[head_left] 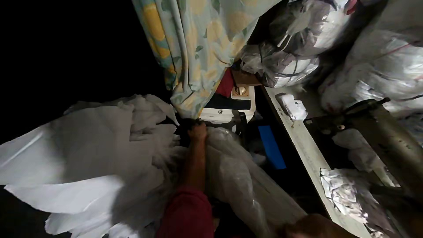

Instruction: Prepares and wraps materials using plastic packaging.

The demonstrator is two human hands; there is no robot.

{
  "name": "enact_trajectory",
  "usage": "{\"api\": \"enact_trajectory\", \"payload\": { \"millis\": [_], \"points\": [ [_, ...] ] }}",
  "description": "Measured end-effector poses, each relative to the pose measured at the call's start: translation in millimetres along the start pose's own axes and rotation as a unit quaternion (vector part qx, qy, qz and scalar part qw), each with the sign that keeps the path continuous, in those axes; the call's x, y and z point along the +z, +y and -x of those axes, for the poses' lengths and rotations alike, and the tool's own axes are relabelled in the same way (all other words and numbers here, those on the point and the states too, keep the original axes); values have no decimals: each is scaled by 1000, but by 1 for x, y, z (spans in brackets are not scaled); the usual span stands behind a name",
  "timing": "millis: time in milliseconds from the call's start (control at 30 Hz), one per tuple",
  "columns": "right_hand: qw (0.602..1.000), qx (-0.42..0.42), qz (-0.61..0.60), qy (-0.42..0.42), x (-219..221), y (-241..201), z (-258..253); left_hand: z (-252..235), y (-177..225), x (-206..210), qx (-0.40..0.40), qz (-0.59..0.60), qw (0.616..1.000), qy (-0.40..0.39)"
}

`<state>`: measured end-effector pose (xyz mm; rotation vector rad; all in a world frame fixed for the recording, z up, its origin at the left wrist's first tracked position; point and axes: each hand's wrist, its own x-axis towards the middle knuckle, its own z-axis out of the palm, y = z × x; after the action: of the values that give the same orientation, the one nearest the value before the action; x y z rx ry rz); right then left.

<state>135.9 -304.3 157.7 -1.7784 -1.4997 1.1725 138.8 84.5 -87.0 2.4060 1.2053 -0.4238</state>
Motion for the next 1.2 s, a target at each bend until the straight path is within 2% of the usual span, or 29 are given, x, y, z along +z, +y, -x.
{"api": "enact_trajectory", "payload": {
  "millis": [67, 133, 167, 233, 300, 367, 433, 500, 567, 600, 667, 767, 867, 967, 1100, 1167, 1200],
  "points": [
    [996, 36, 78, -13, 6, -2, -14, 11, 11, -22, 32, 58, 995, 72],
    [990, 60, 113, -55, 11, -4, -34, 51, 36, -70, 106, 105, 984, 95],
    [983, 82, 125, -110, 11, -6, -46, 82, 50, -92, 166, 123, 976, 74],
    [968, 105, 122, -194, 12, -11, -68, 148, 72, -110, 289, 108, 951, -30],
    [959, 110, 108, -238, 17, -10, -80, 199, 82, -103, 326, -6, 936, -133],
    [947, 137, 85, -277, 16, -3, -84, 218, 71, -81, 278, -72, 948, -140],
    [947, 166, 64, -268, 9, 8, -90, 215, 51, -68, 201, -52, 973, -102],
    [966, 170, 92, -174, 0, 7, -101, 210, 33, -66, 151, 0, 987, -58],
    [968, 131, 214, -23, 3, 6, -121, 205, 20, -67, 118, 43, 990, -67],
    [958, 125, 257, 15, 5, 9, -136, 202, 16, -66, 109, 53, 989, -87],
    [947, 164, 276, -6, 9, 20, -166, 199, 8, -63, 125, 55, 983, -119],
    [953, 208, 205, -76, 13, 46, -185, 200, -8, -62, 142, 63, 974, -164],
    [950, 242, 192, -43, -1, 61, -178, 208, -18, -72, 97, 15, 977, -191],
    [934, 290, 205, 45, -30, 89, -156, 219, -28, -100, 66, -7, 991, -116],
    [918, 288, 209, 173, -45, 109, -120, 230, -39, -149, 73, 37, 991, 110],
    [917, 270, 235, 174, -35, 95, -111, 227, -37, -157, 107, 30, 974, 198],
    [923, 263, 246, 136, -30, 86, -106, 223, -37, -159, 126, 28, 966, 224]
  ]
}}
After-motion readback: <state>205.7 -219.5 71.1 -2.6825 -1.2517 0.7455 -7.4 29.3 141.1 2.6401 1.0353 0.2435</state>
